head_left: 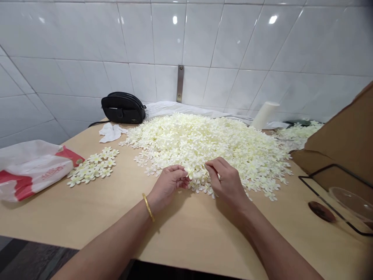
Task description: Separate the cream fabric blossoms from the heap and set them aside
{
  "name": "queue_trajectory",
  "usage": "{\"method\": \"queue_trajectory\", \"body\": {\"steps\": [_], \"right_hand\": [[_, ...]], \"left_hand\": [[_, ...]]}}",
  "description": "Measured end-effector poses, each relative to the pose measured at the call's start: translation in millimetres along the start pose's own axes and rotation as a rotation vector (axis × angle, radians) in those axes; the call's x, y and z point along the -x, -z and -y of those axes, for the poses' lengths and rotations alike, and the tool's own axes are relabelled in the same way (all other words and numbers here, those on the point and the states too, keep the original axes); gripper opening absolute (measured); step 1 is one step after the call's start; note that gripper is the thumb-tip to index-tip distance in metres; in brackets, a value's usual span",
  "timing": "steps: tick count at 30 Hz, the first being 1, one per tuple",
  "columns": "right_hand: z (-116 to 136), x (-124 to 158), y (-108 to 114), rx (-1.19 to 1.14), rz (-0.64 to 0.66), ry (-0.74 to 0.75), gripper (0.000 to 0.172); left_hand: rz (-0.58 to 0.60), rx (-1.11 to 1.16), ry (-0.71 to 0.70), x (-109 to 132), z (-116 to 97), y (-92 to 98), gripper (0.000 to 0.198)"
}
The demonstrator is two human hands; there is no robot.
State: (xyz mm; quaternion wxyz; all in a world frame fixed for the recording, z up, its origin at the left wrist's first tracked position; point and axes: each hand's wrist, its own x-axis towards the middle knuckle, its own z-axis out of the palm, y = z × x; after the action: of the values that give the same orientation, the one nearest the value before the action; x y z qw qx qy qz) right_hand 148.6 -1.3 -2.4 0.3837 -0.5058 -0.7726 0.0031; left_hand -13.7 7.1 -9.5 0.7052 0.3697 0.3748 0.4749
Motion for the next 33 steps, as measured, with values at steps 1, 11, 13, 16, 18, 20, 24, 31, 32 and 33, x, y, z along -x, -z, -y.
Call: {"method": "queue_trajectory", "body": {"steps": [1, 11, 13, 16, 18, 20, 24, 31, 32, 33], "right_hand": [[5, 1, -1, -0.087, -0.008, 0.04, 0.015], [22, 7, -12, -0.247, 0.02, 0.055, 0.016], [22, 8, -11, -0.226, 0.027, 0.07, 0.017], [21, 9, -12, -0.152, 0.048, 0.104, 0.019], [19, 11, -14, -0.088, 0.042, 0.114, 0.018], [17, 11, -15, -0.054, 0.024, 0.109, 0.017], [18, 11, -16, -0.067, -0.013, 0.072, 0.015], [24, 9, -12, -0.236, 0.037, -0.132, 0.015], [24, 9, -12, -0.276, 0.055, -0.162, 0.016], [24, 8, -12, -0.308, 0.071, -0.183, 0.016]], "left_hand": [[0.002, 0.0, 0.004, 1, 0, -0.4, 0.01], [0.085, 0.042, 0.005, 0, 3, 1.1, 0.007], [0.103, 0.013, -0.021, 0, 2, 0.9, 0.006], [0.134, -0.003, -0.024, 3, 1, -0.8, 0.006], [0.157, 0.018, -0.01, 4, 0, -2.2, 0.007], [0.165, 0.03, -0.013, 5, 1, -2.9, 0.009], [0.161, 0.025, -0.021, 5, 2, -2.5, 0.009], [0.142, 0.082, -0.008, 5, 1, -2.1, 0.006], [0.141, 0.091, -0.01, 5, 0, -2.2, 0.006], [0.142, 0.095, -0.013, 5, 0, -2.3, 0.006]]}}
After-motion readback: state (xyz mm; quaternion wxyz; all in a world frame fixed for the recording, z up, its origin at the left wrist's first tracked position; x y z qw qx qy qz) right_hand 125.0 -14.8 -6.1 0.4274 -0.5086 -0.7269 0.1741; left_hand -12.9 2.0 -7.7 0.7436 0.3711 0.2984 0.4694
